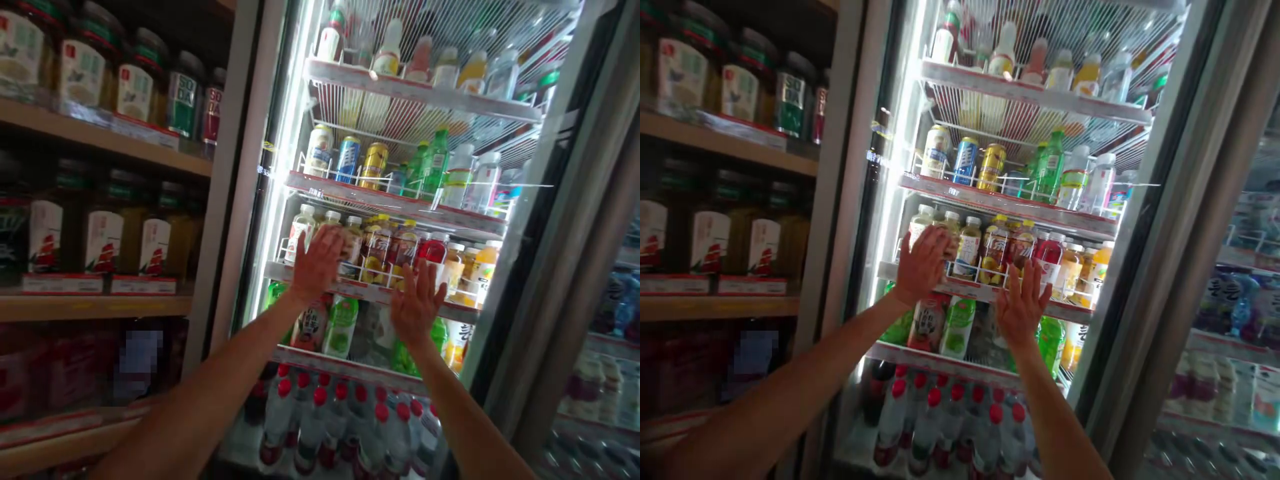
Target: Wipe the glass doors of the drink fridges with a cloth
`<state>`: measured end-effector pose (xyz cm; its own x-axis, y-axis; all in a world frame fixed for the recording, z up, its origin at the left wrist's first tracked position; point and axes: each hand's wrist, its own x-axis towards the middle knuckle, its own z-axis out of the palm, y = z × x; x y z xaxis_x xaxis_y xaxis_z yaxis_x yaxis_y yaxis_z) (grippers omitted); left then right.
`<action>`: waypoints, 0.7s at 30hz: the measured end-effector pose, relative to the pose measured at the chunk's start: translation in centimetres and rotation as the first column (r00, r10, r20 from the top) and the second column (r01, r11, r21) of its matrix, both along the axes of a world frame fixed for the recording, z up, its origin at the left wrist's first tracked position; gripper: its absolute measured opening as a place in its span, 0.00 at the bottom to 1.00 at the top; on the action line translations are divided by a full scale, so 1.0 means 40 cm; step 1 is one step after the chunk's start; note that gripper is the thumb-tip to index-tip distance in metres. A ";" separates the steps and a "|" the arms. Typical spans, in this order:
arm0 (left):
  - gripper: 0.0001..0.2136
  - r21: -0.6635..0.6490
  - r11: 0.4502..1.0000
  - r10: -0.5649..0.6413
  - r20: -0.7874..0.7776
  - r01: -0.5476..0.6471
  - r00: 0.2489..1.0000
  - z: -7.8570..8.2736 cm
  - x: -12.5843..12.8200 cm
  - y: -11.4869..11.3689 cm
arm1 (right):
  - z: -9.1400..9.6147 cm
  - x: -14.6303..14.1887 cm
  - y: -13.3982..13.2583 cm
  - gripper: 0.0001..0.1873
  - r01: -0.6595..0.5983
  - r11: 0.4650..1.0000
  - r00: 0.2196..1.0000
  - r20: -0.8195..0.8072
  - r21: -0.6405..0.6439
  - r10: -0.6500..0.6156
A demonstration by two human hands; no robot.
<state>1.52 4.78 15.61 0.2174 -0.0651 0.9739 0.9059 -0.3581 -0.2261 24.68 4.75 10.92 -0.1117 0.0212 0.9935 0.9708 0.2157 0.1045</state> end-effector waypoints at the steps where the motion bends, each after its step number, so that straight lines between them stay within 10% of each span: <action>1: 0.20 -0.019 1.000 -0.003 0.075 0.004 0.997 0.011 -0.045 -0.001 | 0.000 0.003 -0.001 0.29 -0.002 1.000 1.000 -0.004 -0.004 0.002; 6: 0.22 -0.012 0.999 0.035 0.463 -0.034 0.886 0.059 -0.148 0.003 | -0.001 0.005 0.003 0.31 0.007 1.000 1.000 -0.010 0.020 -0.007; 11: 0.20 0.041 0.998 0.035 0.048 -0.037 0.998 0.015 0.011 0.001 | -0.010 0.004 0.009 0.29 0.019 0.998 1.000 0.015 0.060 -0.020; 15: 0.19 0.010 1.000 0.023 -0.164 -0.022 0.986 0.014 -0.040 -0.005 | -0.002 0.020 0.001 0.29 0.013 0.999 0.999 0.035 0.038 -0.014; 21: 0.22 0.005 0.997 0.070 0.373 -0.077 0.925 0.080 -0.211 0.007 | 0.091 0.059 0.008 0.30 0.031 0.997 0.997 -0.069 0.076 -0.025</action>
<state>-6.91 5.06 18.81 -0.1553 -0.0824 0.9844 0.9499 -0.2862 0.1259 27.04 5.07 14.55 -0.0445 -0.0537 0.9976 0.9818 0.1821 0.0536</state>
